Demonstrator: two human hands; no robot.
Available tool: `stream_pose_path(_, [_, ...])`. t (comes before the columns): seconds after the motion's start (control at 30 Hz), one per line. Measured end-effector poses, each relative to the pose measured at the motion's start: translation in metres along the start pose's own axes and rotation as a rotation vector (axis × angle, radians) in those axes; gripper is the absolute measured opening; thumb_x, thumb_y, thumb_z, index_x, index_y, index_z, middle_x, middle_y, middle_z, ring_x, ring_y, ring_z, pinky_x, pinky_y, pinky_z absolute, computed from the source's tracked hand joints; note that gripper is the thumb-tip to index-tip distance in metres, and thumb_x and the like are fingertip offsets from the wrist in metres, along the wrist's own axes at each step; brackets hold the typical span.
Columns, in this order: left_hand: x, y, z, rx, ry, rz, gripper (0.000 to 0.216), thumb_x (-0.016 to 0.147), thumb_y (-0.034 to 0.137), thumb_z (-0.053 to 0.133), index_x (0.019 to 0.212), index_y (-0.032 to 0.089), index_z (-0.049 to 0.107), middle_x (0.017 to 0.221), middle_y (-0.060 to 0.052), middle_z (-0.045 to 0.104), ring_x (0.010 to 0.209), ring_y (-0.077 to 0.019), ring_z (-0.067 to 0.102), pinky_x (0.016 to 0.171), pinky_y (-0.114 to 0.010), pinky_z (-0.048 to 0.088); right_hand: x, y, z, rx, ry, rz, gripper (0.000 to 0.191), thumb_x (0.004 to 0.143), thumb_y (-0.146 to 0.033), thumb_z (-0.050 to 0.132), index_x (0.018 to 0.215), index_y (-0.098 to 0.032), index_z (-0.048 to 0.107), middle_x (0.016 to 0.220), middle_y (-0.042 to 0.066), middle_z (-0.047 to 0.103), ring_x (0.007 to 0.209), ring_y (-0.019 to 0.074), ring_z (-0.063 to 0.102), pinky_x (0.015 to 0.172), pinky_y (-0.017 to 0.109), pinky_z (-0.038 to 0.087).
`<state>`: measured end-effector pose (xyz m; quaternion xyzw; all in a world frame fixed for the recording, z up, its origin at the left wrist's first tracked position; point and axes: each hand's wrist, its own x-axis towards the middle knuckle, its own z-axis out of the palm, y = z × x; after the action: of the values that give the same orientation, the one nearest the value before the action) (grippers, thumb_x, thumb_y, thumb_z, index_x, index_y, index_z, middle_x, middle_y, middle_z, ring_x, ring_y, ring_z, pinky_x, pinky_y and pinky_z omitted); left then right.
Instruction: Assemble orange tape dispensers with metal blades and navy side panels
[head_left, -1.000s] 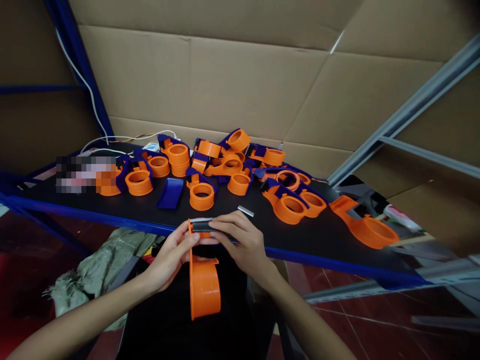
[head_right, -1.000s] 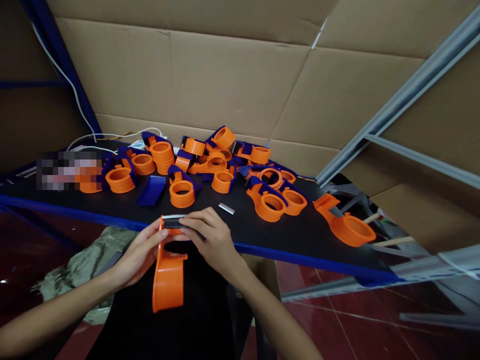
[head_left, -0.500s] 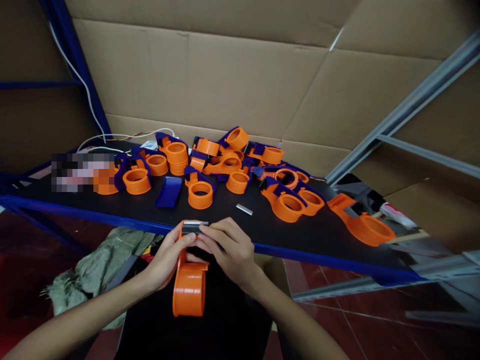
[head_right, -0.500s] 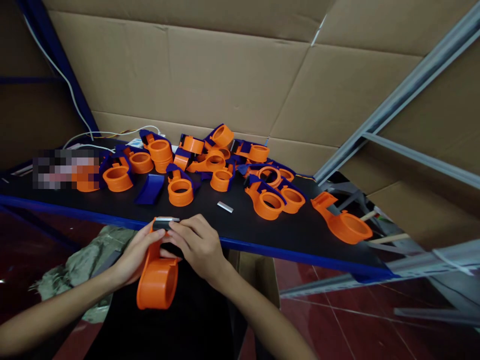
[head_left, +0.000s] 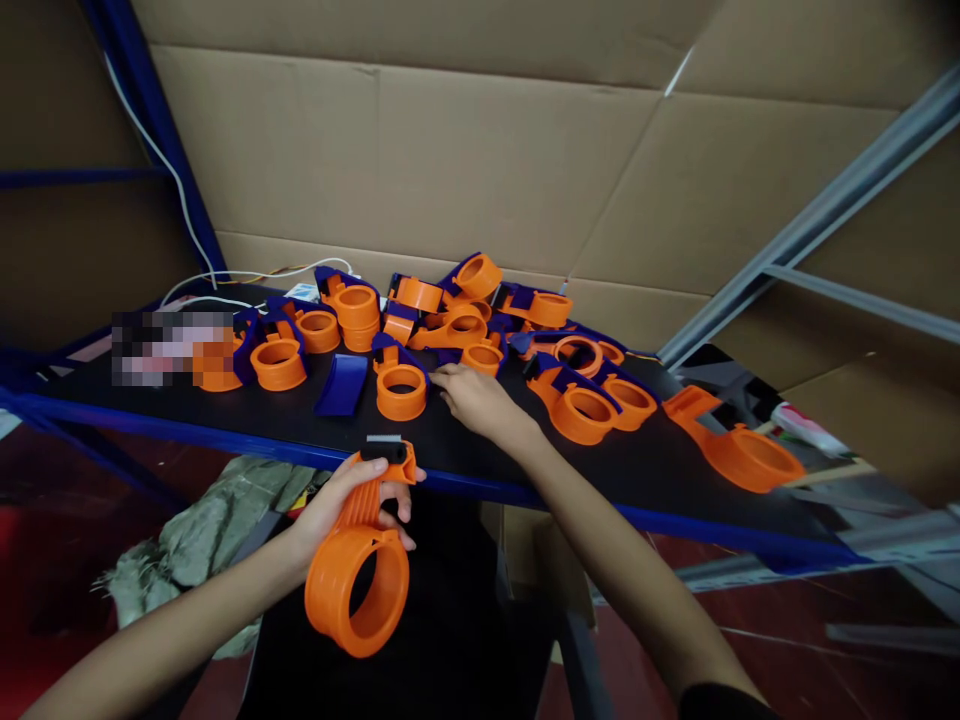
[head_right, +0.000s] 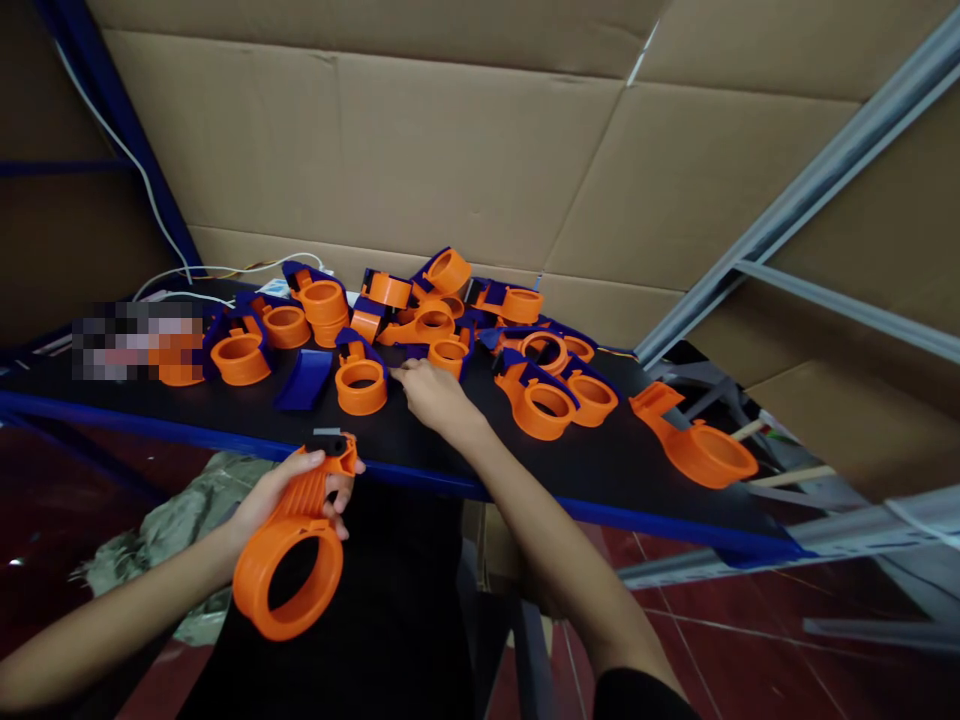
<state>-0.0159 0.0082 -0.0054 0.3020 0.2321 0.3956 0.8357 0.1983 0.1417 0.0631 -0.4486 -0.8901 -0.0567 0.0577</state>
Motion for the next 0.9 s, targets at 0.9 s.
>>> stream_pose_path(0.9, [-0.003, 0.005, 0.022, 0.039, 0.261, 0.085, 0.022, 0.088, 0.031, 0.066, 0.101, 0.018, 0.055, 0.076, -0.006, 0.07, 0.065, -0.0212, 0.071, 0.058, -0.032, 0.061, -0.078, -0.068, 0.003, 1.295, 0.177, 0.056, 0.036, 0.08, -0.03, 0.079, 0.115, -0.022, 0.073, 0.107, 0.005, 0.073, 0.084, 0.0157, 0.071, 0.075, 0.027, 0.06])
